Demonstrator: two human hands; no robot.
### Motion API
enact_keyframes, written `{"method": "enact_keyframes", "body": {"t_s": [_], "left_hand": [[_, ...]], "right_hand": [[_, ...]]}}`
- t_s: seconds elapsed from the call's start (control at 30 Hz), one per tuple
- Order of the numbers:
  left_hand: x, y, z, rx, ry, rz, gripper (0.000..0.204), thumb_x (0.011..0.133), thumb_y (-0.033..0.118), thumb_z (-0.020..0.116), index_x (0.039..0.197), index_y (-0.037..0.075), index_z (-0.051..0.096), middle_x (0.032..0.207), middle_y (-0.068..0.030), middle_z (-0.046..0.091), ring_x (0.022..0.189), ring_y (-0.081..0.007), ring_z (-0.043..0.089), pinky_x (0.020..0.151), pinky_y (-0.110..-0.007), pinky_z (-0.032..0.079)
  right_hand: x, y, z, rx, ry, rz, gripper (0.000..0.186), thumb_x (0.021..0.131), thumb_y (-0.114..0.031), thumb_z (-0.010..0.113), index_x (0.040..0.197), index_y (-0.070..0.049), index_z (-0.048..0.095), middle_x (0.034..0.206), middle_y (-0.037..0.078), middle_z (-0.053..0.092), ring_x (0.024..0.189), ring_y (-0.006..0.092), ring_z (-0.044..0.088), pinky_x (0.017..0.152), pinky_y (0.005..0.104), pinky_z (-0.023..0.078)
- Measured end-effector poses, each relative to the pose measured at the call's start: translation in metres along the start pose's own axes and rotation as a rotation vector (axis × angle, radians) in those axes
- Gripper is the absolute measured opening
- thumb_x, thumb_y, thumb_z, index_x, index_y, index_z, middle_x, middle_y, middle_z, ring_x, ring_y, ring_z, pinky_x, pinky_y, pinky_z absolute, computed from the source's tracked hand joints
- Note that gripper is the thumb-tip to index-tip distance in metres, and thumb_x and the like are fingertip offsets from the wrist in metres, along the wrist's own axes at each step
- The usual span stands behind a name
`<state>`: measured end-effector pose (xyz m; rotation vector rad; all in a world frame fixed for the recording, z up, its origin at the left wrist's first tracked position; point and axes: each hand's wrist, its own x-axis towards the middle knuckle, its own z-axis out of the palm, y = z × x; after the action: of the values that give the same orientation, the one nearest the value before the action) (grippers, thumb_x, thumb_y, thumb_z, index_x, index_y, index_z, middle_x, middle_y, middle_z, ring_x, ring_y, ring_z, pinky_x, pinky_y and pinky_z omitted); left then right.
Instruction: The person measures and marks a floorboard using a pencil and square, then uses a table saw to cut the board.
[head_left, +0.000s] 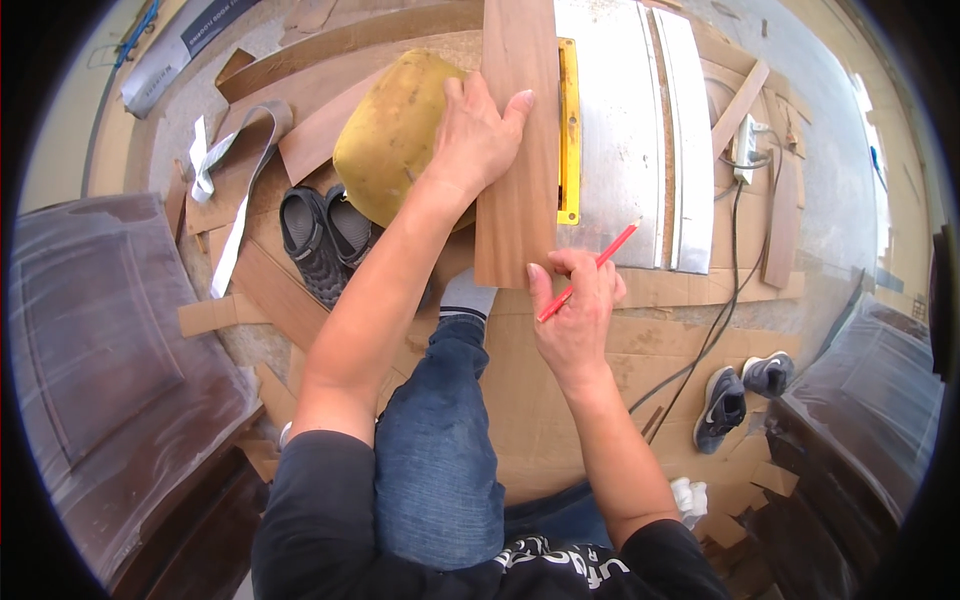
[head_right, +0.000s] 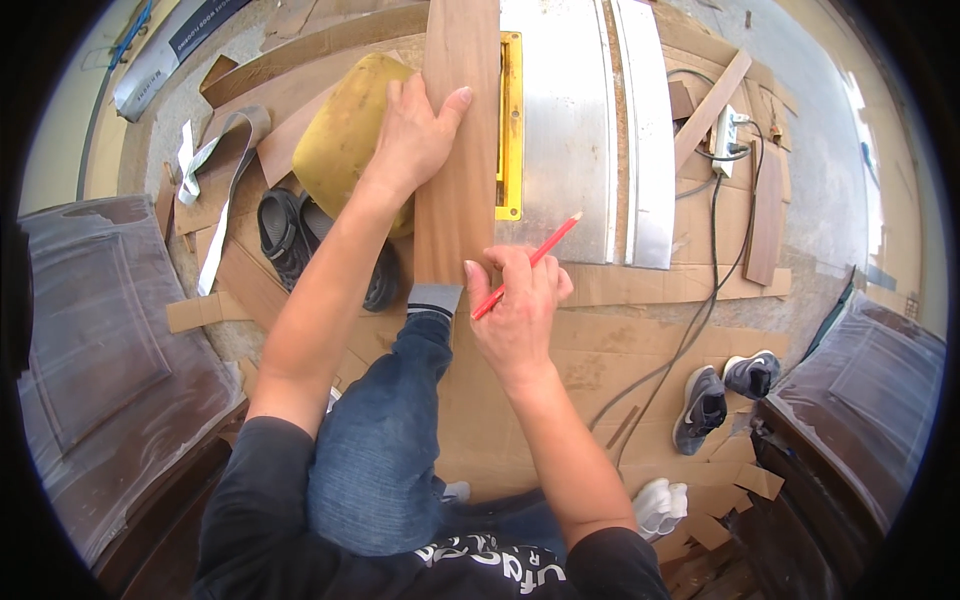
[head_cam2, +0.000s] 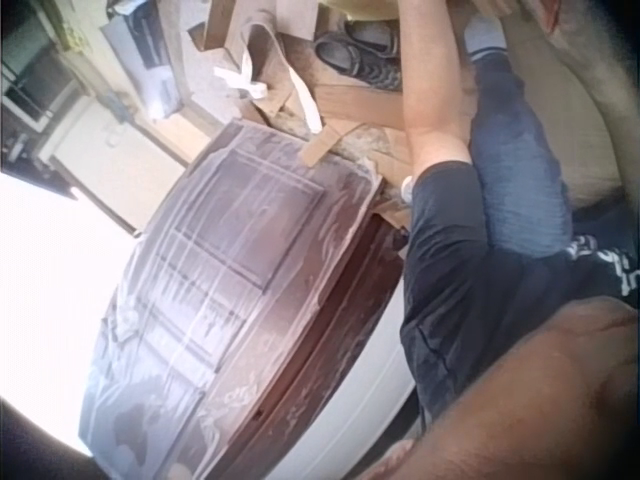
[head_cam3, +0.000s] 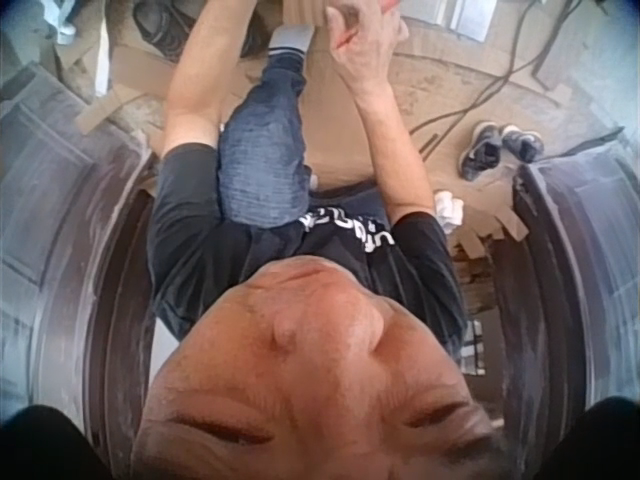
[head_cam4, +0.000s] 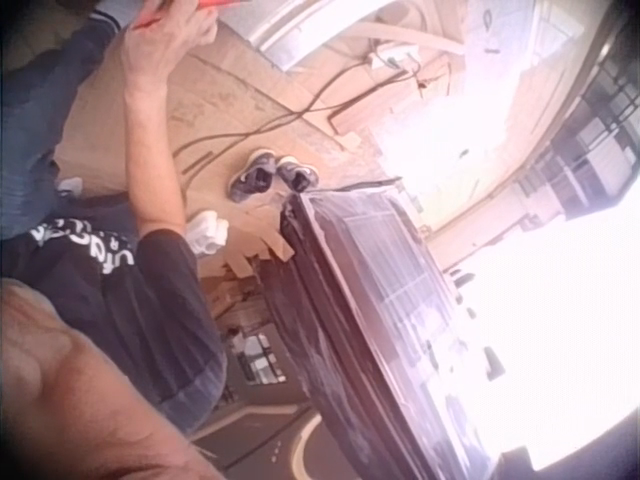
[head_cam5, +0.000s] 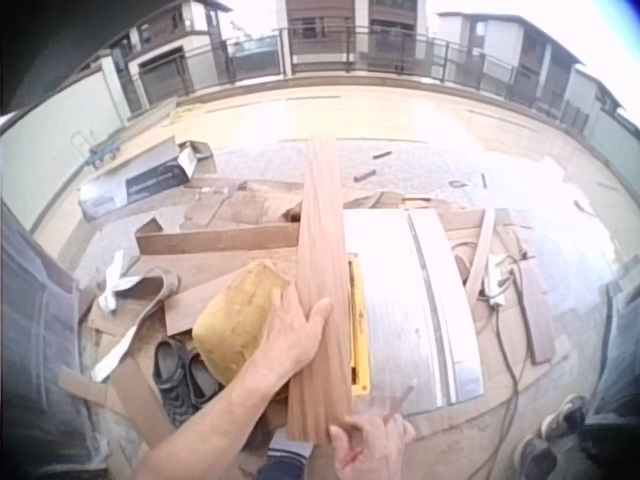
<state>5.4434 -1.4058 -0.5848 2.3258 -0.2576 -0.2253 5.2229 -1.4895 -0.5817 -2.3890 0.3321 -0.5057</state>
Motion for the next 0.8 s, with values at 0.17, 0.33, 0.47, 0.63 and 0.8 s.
{"method": "enact_keyframes", "body": {"t_s": [0.17,0.33,0.47,0.63,0.8], "left_hand": [[-0.004,-0.001,0.0,-0.021,0.005,0.02,0.069,0.099,0.048,0.06,0.135,-0.009,0.045,0.137,-0.0314,0.044,0.122,-0.0495,0.054,0.106,-0.051,0.046],[-0.013,0.001,0.003,-0.046,0.056,0.025,0.066,0.099,0.048,0.061,0.13,-0.01,0.051,0.13,-0.0313,0.049,0.122,-0.0482,0.052,0.108,-0.049,0.043],[-0.016,0.0,0.002,-0.048,0.048,0.023,0.066,0.1,0.047,0.061,0.132,-0.009,0.049,0.132,-0.0316,0.048,0.123,-0.0486,0.051,0.108,-0.049,0.043],[-0.022,0.001,0.001,-0.032,0.043,0.024,0.067,0.1,0.046,0.061,0.135,-0.009,0.048,0.132,-0.0318,0.048,0.124,-0.0492,0.051,0.109,-0.049,0.042],[-0.029,0.0,0.001,-0.038,0.034,0.031,0.066,0.1,0.045,0.061,0.136,-0.008,0.048,0.132,-0.0317,0.048,0.124,-0.0496,0.051,0.109,-0.049,0.042]], "right_hand": [[-0.003,-0.002,-0.004,0.016,-0.004,0.003,0.029,0.085,-0.013,0.081,0.108,-0.012,0.063,0.099,0.002,0.065,0.092,0.023,0.06,0.093,0.0393,0.035],[-0.009,-0.001,-0.006,0.035,-0.027,0.037,0.027,0.087,-0.017,0.08,0.108,-0.013,0.063,0.099,0.005,0.066,0.095,0.0268,0.056,0.093,0.043,0.034],[-0.01,-0.003,-0.008,0.034,-0.008,0.016,0.027,0.087,-0.017,0.08,0.108,-0.013,0.063,0.1,0.005,0.066,0.095,0.027,0.057,0.094,0.0434,0.034],[-0.016,-0.004,-0.01,0.045,-0.029,0.039,0.029,0.085,-0.014,0.081,0.108,-0.013,0.064,0.101,0.005,0.066,0.097,0.027,0.058,0.094,0.0438,0.035],[-0.024,-0.004,-0.011,0.058,-0.046,0.065,0.03,0.085,-0.014,0.081,0.109,-0.011,0.063,0.102,0.005,0.066,0.099,0.0278,0.058,0.094,0.0441,0.035]]}}
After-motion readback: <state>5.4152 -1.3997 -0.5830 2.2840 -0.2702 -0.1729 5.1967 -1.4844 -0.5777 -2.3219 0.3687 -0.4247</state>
